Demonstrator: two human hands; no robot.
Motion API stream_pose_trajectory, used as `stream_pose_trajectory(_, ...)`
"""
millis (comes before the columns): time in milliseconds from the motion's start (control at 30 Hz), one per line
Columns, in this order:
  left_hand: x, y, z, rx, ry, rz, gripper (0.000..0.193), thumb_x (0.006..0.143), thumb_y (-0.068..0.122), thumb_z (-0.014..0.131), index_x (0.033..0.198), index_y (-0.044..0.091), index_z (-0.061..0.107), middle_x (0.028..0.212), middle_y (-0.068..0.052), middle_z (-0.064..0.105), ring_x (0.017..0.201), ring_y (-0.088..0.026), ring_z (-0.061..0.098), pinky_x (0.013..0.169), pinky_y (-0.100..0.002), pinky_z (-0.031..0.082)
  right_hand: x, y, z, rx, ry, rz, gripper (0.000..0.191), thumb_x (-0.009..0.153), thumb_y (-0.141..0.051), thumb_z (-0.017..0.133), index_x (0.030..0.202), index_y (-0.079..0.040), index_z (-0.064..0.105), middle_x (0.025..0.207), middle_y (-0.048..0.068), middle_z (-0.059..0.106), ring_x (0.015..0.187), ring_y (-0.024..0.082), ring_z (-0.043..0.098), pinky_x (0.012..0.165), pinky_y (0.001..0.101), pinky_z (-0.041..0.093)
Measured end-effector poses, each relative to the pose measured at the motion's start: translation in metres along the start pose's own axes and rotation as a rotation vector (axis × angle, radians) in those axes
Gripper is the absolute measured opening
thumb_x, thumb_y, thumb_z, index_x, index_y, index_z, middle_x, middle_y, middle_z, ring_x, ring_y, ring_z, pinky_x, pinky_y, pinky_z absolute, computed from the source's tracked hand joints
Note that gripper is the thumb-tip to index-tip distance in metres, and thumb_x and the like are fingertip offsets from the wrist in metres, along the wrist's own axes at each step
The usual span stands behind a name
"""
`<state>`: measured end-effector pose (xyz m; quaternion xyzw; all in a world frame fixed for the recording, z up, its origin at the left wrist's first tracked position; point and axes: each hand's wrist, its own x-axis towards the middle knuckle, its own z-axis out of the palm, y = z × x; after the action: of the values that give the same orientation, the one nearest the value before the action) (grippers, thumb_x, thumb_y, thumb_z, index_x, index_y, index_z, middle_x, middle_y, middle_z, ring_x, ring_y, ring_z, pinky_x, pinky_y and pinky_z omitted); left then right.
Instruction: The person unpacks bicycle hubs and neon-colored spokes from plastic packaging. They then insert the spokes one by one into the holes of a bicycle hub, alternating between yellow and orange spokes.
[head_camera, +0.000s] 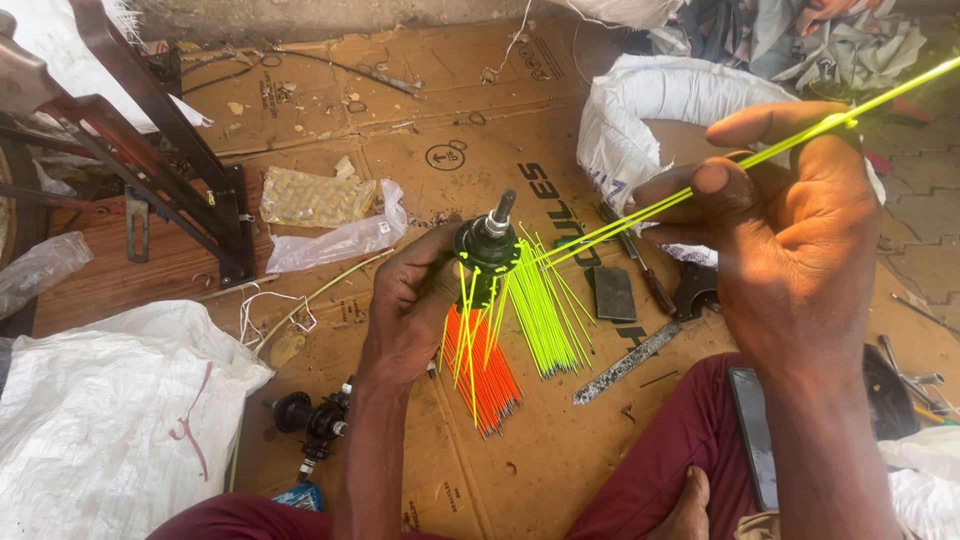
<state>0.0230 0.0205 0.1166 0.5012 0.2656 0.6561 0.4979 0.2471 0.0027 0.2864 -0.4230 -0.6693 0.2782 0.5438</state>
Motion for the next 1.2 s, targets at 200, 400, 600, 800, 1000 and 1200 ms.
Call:
stream_pose_trajectory(200, -0.001, 0.000, 0.000, 0.032, 0.006, -0.003, 0.040, 0.104, 0.019, 0.065, 0.137, -0.004, 0.064, 0.117, -0.007, 0.073, 0.101, -0.012, 0.064, 0.089, -0.028, 0.054, 0.001, -0.002, 0.003, -0.050, 0.004, -0.050, 0.021, 0.106, -0.006, 0.057, 0.123, -0.002, 0.045, 0.097, 0.013, 0.070, 0.092, 0.021, 0.076, 0.081, 0.0339, 0.067)
stream_pose_trajectory(400, -0.002, 0.001, -0.001, 0.000, 0.020, -0.030, 0.040, 0.103, 0.019, 0.064, 0.136, -0.004, 0.064, 0.118, -0.008, 0.072, 0.102, -0.013, 0.065, 0.089, -0.029, 0.055, -0.002, -0.004, 0.001, -0.038, 0.080, -0.081, 0.020, 0.106, -0.005, 0.054, 0.124, -0.002, 0.048, 0.100, 0.012, 0.069, 0.093, 0.021, 0.076, 0.086, 0.0356, 0.064)
stream_pose_trajectory(600, 0.001, 0.001, 0.001, 0.047, 0.044, -0.024, 0.042, 0.102, 0.020, 0.065, 0.137, -0.003, 0.062, 0.120, -0.007, 0.073, 0.105, -0.013, 0.066, 0.092, -0.029, 0.055, -0.005, 0.002, 0.001, -0.028, 0.073, -0.013, 0.027, 0.105, -0.019, 0.061, 0.123, -0.003, 0.049, 0.097, 0.011, 0.071, 0.091, 0.020, 0.077, 0.077, 0.0349, 0.068)
stream_pose_trajectory(800, 0.000, 0.004, 0.002, 0.043, 0.041, -0.051, 0.041, 0.102, 0.019, 0.065, 0.137, -0.003, 0.064, 0.117, -0.006, 0.073, 0.101, -0.012, 0.065, 0.087, -0.028, 0.055, -0.007, 0.007, -0.001, 0.023, 0.031, -0.089, 0.036, 0.112, -0.026, 0.065, 0.131, -0.002, 0.047, 0.105, 0.013, 0.071, 0.097, 0.022, 0.076, 0.085, 0.0358, 0.069)
stream_pose_trajectory(1000, 0.000, 0.005, 0.002, 0.035, 0.031, -0.056, 0.040, 0.103, 0.020, 0.065, 0.136, -0.003, 0.064, 0.115, -0.006, 0.072, 0.098, -0.012, 0.064, 0.085, -0.028, 0.055, -0.006, 0.003, 0.003, -0.013, 0.037, -0.074, 0.034, 0.110, -0.024, 0.063, 0.130, -0.002, 0.047, 0.104, 0.013, 0.071, 0.095, 0.021, 0.076, 0.081, 0.0347, 0.068)
stream_pose_trajectory(1200, 0.000, 0.006, 0.002, -0.002, 0.002, -0.043, 0.041, 0.104, 0.020, 0.065, 0.137, -0.003, 0.064, 0.114, -0.006, 0.072, 0.095, -0.011, 0.064, 0.082, -0.028, 0.054, 0.001, 0.004, 0.001, -0.396, -0.148, -0.067, 0.020, 0.105, -0.013, 0.055, 0.119, 0.000, 0.062, 0.094, 0.011, 0.074, 0.082, 0.018, 0.077, 0.062, 0.0300, 0.063)
